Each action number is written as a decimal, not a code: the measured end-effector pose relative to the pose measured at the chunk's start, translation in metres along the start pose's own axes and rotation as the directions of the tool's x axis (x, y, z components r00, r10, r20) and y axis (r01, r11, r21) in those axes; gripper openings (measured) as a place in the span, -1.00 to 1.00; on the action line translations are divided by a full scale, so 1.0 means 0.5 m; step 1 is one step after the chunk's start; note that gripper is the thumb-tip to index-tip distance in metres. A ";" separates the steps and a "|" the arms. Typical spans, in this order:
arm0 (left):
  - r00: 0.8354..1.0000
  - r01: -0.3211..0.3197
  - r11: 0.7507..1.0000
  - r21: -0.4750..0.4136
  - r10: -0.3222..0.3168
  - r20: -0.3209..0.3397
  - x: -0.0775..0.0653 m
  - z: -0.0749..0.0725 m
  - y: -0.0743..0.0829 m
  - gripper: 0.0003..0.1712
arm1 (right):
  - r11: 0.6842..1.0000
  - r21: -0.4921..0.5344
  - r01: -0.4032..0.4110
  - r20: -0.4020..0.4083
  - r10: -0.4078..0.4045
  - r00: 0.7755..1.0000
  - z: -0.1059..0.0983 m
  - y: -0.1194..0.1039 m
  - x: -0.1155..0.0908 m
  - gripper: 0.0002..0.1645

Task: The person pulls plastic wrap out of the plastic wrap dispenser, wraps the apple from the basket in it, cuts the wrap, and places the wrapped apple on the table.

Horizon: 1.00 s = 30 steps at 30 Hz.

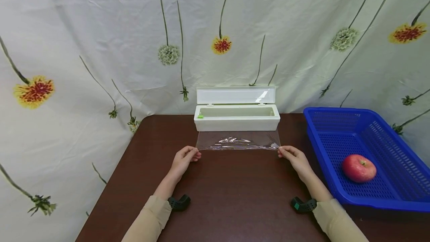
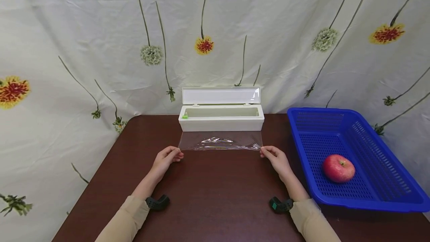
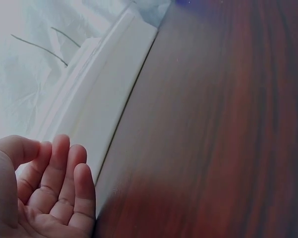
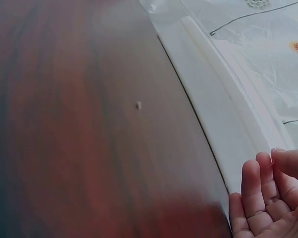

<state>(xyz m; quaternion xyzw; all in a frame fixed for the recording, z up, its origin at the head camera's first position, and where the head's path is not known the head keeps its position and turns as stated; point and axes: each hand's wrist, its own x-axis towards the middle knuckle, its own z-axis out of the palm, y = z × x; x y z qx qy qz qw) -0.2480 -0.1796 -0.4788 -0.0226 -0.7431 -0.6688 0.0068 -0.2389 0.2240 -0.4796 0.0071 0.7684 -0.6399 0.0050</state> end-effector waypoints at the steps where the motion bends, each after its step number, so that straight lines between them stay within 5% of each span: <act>1: 1.000 0.007 1.000 -0.002 -0.007 0.005 -0.001 -0.001 0.001 -0.71 | 1.000 -0.002 0.000 0.001 0.000 1.000 -0.001 0.000 -0.001 -0.49; 11: 0.999 0.005 0.999 0.032 -0.007 0.049 -0.035 0.000 0.054 -0.69 | 1.000 -0.003 0.014 0.028 -0.014 1.000 -0.006 -0.001 -0.011 -0.53; 19: 0.999 -0.002 1.000 0.006 0.002 0.034 -0.021 -0.008 0.007 -0.72 | 0.999 -0.031 0.008 0.038 -0.006 0.999 -0.007 -0.006 -0.021 -0.50; 27: 0.984 -0.169 0.986 -0.016 0.170 0.051 -0.028 -0.010 -0.008 -0.71 | 0.998 -0.063 0.022 0.038 -0.020 0.999 -0.011 -0.003 -0.026 -0.51; 30: 0.981 -0.182 0.983 -0.021 0.183 0.057 -0.031 -0.011 -0.008 -0.70 | 0.997 -0.072 0.026 0.044 -0.023 0.999 -0.011 0.000 -0.027 -0.51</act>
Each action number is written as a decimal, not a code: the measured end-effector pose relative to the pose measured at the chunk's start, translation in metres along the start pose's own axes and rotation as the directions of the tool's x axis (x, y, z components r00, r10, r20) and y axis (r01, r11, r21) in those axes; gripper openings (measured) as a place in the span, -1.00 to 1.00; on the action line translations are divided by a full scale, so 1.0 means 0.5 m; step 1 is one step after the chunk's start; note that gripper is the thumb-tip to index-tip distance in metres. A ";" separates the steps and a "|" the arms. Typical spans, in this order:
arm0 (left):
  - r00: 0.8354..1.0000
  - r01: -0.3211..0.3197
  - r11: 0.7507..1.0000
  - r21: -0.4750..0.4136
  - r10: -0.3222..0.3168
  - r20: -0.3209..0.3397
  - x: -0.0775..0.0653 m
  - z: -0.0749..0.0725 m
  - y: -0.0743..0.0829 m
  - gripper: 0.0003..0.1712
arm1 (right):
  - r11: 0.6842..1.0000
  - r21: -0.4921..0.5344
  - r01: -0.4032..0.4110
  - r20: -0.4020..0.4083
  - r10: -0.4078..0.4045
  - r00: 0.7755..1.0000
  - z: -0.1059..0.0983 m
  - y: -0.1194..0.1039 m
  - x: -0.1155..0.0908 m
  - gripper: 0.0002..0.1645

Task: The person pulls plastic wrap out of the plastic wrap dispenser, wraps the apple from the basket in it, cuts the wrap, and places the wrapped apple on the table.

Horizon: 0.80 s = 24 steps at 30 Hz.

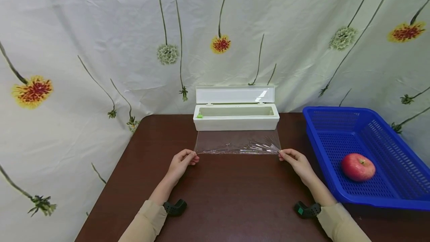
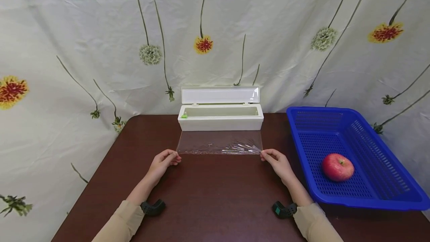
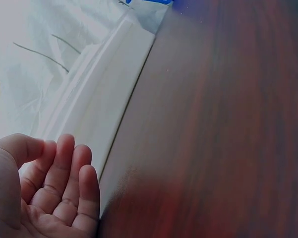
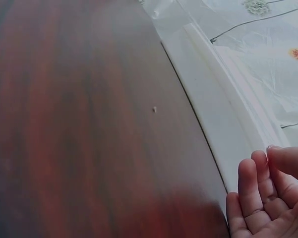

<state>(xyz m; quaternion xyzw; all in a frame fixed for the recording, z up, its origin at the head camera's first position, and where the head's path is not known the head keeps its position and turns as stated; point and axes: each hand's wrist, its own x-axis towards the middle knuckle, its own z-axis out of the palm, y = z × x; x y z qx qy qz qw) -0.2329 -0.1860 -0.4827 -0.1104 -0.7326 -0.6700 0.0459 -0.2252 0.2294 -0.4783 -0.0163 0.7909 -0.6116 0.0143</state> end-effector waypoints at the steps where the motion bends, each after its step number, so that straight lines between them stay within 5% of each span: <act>1: 1.000 0.013 1.000 0.005 -0.013 -0.001 -0.001 0.000 0.002 -0.71 | 1.000 0.001 0.001 0.000 -0.001 1.000 0.000 0.000 -0.001 -0.52; 10: 0.987 0.163 0.986 0.037 -0.162 -0.007 -0.007 -0.001 0.014 -0.73 | 1.000 -0.026 0.008 0.011 -0.008 1.000 -0.004 0.002 -0.008 -0.53; 19: 0.985 0.172 0.983 0.059 -0.173 0.017 -0.026 0.010 0.079 -0.76 | 0.999 -0.047 0.023 0.018 -0.022 1.000 -0.006 0.000 -0.018 -0.55; 24: 0.985 0.170 0.983 0.071 -0.172 0.026 -0.032 0.008 0.081 -0.75 | 0.998 -0.058 0.031 0.023 -0.029 0.999 -0.007 0.001 -0.023 -0.57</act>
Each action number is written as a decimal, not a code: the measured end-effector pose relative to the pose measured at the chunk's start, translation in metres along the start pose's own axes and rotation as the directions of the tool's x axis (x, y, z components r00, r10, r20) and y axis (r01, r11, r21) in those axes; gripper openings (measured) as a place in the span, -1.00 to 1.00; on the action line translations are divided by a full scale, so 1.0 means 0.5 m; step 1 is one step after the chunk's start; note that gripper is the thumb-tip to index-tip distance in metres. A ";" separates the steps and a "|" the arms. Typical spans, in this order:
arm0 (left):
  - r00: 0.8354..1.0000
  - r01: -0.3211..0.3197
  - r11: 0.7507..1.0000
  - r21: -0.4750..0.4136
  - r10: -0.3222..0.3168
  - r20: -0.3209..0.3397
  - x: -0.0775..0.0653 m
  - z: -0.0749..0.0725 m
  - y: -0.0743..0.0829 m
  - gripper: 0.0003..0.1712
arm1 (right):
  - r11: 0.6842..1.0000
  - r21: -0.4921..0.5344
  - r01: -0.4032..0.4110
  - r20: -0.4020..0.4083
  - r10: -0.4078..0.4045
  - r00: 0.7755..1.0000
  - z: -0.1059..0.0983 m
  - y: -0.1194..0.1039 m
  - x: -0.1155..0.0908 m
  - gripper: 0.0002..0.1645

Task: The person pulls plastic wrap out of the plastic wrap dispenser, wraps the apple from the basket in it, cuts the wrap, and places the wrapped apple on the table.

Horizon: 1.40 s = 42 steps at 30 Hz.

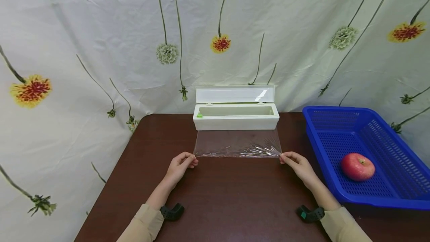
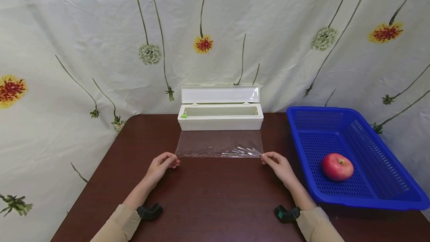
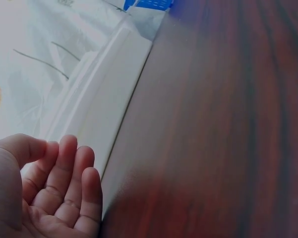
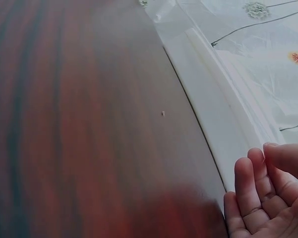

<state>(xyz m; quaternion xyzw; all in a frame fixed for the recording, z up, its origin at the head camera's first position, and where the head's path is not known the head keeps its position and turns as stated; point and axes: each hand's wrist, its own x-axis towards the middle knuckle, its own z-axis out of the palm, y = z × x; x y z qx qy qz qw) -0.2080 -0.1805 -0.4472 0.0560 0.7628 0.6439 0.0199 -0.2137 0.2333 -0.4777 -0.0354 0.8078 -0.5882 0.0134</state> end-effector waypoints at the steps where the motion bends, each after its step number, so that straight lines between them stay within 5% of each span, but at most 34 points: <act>1: 1.000 0.000 1.000 0.001 0.000 0.002 -0.001 0.000 0.000 -0.75 | 1.000 0.000 0.003 0.002 -0.003 1.000 0.000 0.000 -0.001 -0.57; 32: 0.999 -0.044 0.999 0.024 0.044 0.030 -0.030 -0.003 0.001 -0.77 | 0.999 -0.004 0.035 0.028 -0.035 0.999 -0.008 -0.004 -0.032 -0.64; 42: 0.999 -0.051 0.999 0.011 0.051 0.016 -0.021 -0.012 -0.056 -0.78 | 0.999 -0.031 0.018 0.025 -0.018 1.000 -0.008 -0.004 -0.041 -0.64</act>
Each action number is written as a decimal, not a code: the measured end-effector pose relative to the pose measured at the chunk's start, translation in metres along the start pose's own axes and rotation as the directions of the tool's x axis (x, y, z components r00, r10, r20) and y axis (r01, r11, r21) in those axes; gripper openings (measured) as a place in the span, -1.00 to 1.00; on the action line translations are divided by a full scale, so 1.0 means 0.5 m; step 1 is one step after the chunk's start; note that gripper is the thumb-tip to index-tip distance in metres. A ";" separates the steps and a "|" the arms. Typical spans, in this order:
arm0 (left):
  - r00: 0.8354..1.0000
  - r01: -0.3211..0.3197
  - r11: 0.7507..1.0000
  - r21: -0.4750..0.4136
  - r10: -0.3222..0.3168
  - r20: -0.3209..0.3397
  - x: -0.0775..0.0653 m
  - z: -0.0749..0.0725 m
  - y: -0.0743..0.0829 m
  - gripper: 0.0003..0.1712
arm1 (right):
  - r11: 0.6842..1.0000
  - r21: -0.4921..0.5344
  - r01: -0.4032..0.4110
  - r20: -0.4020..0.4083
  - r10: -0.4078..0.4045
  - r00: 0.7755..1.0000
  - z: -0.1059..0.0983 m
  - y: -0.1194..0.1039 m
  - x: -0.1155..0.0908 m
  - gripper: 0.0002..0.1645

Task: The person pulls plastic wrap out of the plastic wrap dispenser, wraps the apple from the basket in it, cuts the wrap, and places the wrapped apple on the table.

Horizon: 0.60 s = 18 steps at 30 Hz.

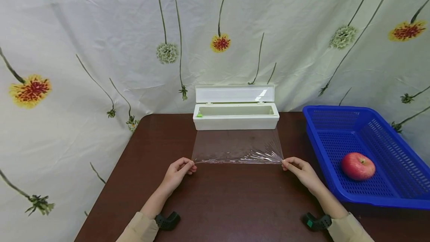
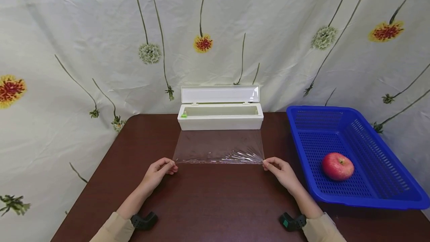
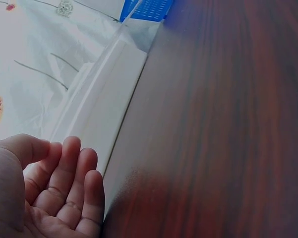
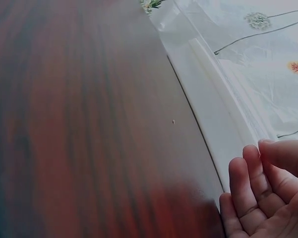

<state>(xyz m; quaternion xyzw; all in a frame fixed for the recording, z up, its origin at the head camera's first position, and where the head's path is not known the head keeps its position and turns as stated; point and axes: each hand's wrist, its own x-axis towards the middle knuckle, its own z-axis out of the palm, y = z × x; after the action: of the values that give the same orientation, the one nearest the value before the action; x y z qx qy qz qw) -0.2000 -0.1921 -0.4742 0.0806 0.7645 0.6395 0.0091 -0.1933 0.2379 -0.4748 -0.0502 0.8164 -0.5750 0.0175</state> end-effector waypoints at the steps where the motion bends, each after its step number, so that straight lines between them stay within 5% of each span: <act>1: 1.000 -0.003 1.000 0.003 0.003 -0.002 -0.001 0.000 -0.003 -0.78 | 1.000 -0.003 0.000 -0.001 0.000 1.000 0.000 0.001 -0.001 -0.65; 18: 1.000 -0.011 1.000 -0.006 0.011 0.013 -0.018 0.003 0.003 -0.77 | 0.998 -0.025 0.049 0.003 -0.049 0.999 -0.001 0.015 -0.013 -0.68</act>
<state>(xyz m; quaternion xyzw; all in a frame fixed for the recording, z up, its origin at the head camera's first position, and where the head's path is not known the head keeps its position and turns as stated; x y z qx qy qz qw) -0.1906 -0.1916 -0.4736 0.0889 0.7619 0.6414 0.0109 -0.1871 0.2417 -0.4820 -0.0710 0.8220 -0.5650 0.0037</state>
